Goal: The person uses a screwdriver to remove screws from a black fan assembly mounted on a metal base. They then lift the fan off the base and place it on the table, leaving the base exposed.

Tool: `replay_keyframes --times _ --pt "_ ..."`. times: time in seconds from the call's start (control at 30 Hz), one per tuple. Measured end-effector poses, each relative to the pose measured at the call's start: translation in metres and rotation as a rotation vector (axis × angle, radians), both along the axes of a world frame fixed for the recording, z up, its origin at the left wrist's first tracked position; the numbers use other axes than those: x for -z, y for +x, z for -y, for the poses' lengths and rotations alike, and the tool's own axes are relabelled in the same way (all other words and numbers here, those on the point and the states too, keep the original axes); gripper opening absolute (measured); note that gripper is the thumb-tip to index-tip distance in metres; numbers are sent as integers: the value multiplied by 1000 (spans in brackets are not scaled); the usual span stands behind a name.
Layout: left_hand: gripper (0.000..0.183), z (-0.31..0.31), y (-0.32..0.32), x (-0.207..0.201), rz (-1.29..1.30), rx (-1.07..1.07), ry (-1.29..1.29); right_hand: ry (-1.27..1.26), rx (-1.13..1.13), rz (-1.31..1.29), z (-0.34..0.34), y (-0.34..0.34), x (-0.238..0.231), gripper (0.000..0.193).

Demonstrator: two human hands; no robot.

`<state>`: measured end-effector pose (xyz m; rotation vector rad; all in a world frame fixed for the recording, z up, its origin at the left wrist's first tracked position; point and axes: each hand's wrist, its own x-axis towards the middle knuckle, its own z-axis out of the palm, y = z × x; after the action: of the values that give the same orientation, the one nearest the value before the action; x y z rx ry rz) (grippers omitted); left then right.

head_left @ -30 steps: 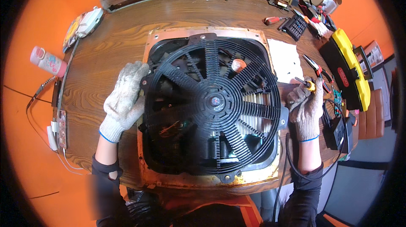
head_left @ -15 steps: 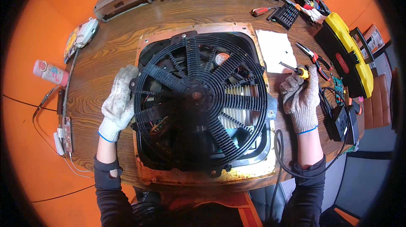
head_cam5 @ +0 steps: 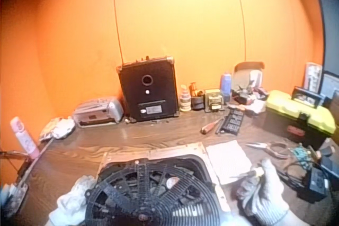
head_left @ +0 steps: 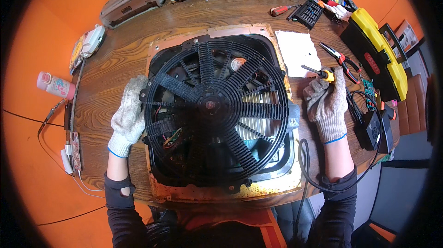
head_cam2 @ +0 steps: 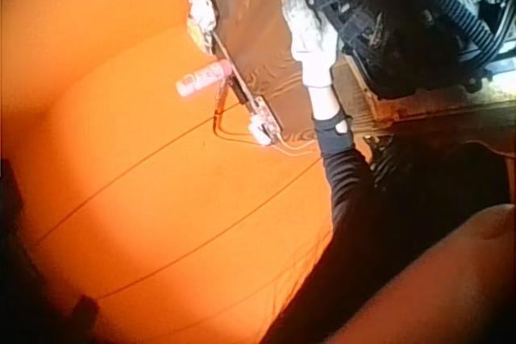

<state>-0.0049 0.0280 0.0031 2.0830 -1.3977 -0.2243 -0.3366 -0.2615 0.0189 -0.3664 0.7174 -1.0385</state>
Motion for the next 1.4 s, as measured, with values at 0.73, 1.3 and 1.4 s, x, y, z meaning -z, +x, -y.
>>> replay_keyframes --times 0.73,1.3,1.4 --pt "63 0 -1 -3 341 37 142 -33 -52 83 9 -10 16 37" --pt "71 2 -1 -7 360 32 234 64 57 -52 -3 6 -9 36" --pt "65 2 -2 -7 338 45 171 64 57 -50 -4 7 -11 36"
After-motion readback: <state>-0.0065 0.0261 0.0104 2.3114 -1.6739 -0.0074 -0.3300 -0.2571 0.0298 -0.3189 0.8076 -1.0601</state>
